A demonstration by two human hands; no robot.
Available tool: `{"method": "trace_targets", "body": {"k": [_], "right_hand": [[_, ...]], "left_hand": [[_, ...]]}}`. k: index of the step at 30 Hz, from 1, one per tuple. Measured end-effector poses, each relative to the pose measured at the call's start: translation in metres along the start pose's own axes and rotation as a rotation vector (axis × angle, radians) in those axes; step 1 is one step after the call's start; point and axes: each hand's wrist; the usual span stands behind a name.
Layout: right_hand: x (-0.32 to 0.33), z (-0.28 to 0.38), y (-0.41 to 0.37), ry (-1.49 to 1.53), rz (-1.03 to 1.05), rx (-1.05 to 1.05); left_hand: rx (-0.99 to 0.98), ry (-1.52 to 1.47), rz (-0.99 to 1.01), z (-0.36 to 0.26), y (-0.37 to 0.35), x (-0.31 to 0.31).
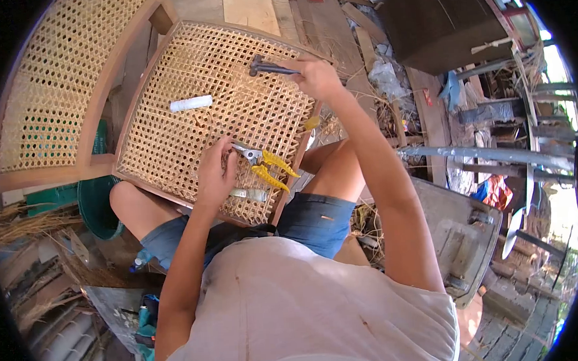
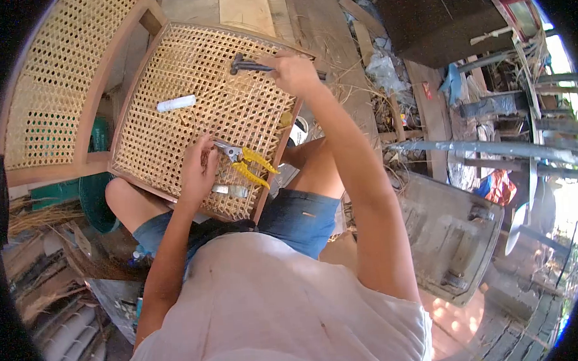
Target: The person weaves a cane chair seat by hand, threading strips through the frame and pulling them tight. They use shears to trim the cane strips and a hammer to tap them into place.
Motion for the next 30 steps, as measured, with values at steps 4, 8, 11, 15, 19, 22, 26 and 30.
{"method": "trace_targets", "body": {"k": [4,8,11,15,19,22,26,30], "right_hand": [[-0.018,-0.009,0.000,0.086,-0.102,0.147],[0.018,0.036,-0.076,0.918,-0.036,-0.105],[0.005,0.068,-0.119,1.189,-0.080,-0.045],[-0.008,0.083,-0.092,1.151,-0.214,-0.146],[0.019,0.102,-0.081,1.266,-0.291,-0.062],[0.088,0.117,-0.079,1.259,-0.483,0.170],[0.078,0.125,-0.005,0.290,-0.055,-0.009],[-0.019,0.136,0.049,0.056,0.232,0.064]], "left_hand": [[0.007,0.056,-0.007,0.014,-0.012,-0.007],[0.039,0.021,-0.034,0.018,-0.010,-0.012],[0.076,-0.029,-0.036,0.018,-0.007,-0.012],[0.110,-0.048,-0.019,0.016,-0.008,-0.010],[0.098,-0.150,-0.014,0.019,-0.010,-0.008],[0.026,-0.027,-0.027,0.021,-0.009,-0.007],[0.118,-0.241,0.038,0.017,-0.006,-0.002],[0.188,-0.337,0.135,0.008,0.002,0.009]]}}
Point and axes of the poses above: each hand's wrist, its own y-axis towards the middle knuckle, its own x-axis out of the back of the hand, z = x × y, and after that the axes turned 14 degrees about z, right-handed
